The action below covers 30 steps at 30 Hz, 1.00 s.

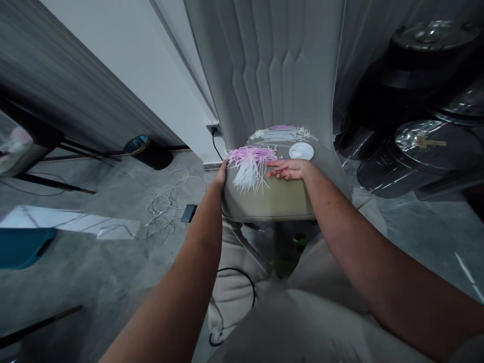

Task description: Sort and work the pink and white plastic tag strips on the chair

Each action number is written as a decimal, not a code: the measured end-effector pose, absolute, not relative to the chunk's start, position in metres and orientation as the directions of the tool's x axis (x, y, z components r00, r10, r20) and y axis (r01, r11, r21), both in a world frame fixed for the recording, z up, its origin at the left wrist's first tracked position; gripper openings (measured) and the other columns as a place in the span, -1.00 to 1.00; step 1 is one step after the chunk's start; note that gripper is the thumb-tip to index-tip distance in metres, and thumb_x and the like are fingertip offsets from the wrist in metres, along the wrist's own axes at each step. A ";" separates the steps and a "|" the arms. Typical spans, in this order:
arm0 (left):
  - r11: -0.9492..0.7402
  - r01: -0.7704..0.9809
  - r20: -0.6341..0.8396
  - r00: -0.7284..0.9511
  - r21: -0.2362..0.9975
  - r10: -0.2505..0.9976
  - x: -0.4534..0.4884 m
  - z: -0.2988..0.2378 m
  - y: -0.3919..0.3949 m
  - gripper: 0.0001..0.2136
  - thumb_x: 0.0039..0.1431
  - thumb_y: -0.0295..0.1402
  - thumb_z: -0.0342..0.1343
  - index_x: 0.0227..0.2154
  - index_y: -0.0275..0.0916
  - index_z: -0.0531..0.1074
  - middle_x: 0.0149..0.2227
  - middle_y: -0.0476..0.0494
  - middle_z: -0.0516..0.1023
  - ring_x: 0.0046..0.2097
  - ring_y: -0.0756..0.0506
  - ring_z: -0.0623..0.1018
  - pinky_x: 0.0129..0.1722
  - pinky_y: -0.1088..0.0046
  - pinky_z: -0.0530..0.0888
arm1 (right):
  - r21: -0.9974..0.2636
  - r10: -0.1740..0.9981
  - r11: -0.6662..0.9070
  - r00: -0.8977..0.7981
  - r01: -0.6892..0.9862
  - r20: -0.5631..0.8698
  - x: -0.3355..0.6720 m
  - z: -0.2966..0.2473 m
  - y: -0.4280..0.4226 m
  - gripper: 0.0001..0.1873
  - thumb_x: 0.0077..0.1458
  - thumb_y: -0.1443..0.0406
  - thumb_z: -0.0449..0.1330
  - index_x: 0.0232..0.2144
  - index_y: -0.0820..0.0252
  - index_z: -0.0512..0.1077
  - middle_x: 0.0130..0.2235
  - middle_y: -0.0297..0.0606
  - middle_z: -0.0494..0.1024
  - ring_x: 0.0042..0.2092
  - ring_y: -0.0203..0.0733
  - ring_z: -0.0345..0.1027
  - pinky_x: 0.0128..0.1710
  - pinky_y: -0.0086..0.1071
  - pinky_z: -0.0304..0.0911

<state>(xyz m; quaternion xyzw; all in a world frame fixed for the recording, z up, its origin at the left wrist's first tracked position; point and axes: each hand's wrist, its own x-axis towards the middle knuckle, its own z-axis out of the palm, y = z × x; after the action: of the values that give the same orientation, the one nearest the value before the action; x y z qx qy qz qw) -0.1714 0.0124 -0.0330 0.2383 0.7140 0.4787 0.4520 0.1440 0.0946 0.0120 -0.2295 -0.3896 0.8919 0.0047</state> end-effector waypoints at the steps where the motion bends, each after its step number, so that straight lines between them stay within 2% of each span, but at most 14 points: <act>1: 0.430 -0.095 -0.421 -0.472 0.898 0.774 -0.171 -0.034 0.013 -0.44 0.24 0.11 -0.09 -0.07 -0.25 0.56 -0.27 -0.22 0.69 -0.11 -0.23 0.66 0.07 0.29 0.51 | -0.698 0.189 -0.696 -0.894 0.170 -0.407 0.144 0.012 0.094 -0.38 0.28 0.54 -0.04 0.33 0.15 0.01 -0.18 -0.18 0.65 -0.40 -0.36 0.56 -0.66 -0.66 0.35; 8: 0.448 -0.110 -0.448 -0.431 0.887 0.783 -0.170 -0.031 0.012 -0.44 0.23 0.11 -0.07 -0.07 -0.25 0.56 -0.23 -0.23 0.68 -0.12 -0.20 0.66 0.08 0.31 0.49 | -0.712 0.218 -0.683 -0.885 0.163 -0.412 0.144 0.013 0.092 -0.40 0.29 0.53 -0.04 0.33 0.17 0.02 -0.18 -0.17 0.66 -0.41 -0.35 0.57 -0.67 -0.65 0.34; 15: 0.451 -0.133 -0.465 -0.388 0.883 0.796 -0.165 -0.023 0.002 -0.48 0.25 0.07 -0.07 -0.12 -0.26 0.58 -0.31 -0.24 0.69 -0.12 -0.22 0.66 0.05 0.31 0.51 | -0.730 0.242 -0.664 -0.878 0.160 -0.413 0.145 0.013 0.091 -0.40 0.27 0.48 0.04 0.30 0.15 0.07 -0.15 -0.16 0.66 -0.38 -0.35 0.58 -0.63 -0.65 0.37; 23: 0.415 -0.151 -0.440 -0.383 0.897 0.812 -0.162 -0.020 0.004 -0.48 0.29 0.04 -0.13 -0.07 -0.25 0.55 -0.29 -0.20 0.69 -0.15 -0.18 0.67 0.06 0.33 0.50 | -0.719 0.262 -0.674 -0.857 0.167 -0.445 0.143 0.017 0.088 -0.43 0.29 0.51 -0.01 0.29 0.13 0.09 -0.17 -0.18 0.66 -0.40 -0.37 0.57 -0.64 -0.67 0.35; 27: 0.384 -0.146 -0.407 -0.448 0.912 0.796 -0.166 -0.022 0.011 -0.40 0.29 0.10 -0.21 -0.05 -0.30 0.50 -0.27 -0.24 0.67 -0.20 -0.17 0.67 -0.02 0.31 0.52 | -0.701 0.232 -0.684 -0.852 0.201 -0.470 0.140 0.017 0.092 -0.43 0.29 0.51 -0.04 0.30 0.14 0.06 -0.19 -0.17 0.66 -0.41 -0.34 0.57 -0.66 -0.65 0.34; 30: 0.337 -0.111 -0.338 -0.566 0.935 0.752 -0.171 -0.020 0.022 -0.40 0.27 0.12 -0.17 -0.02 -0.32 0.44 -0.28 -0.23 0.64 -0.21 -0.15 0.65 -0.08 0.35 0.52 | -0.690 0.216 -0.693 -0.854 0.207 -0.473 0.139 0.015 0.095 -0.45 0.32 0.49 -0.06 0.30 0.13 0.06 -0.18 -0.17 0.65 -0.40 -0.33 0.58 -0.66 -0.63 0.35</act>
<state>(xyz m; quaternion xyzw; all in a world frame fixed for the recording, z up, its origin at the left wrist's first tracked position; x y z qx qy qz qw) -0.1709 0.0219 -0.0202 0.2260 0.7090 0.5297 0.4071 0.1387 0.0952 0.0150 -0.2700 -0.3916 0.8797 0.0028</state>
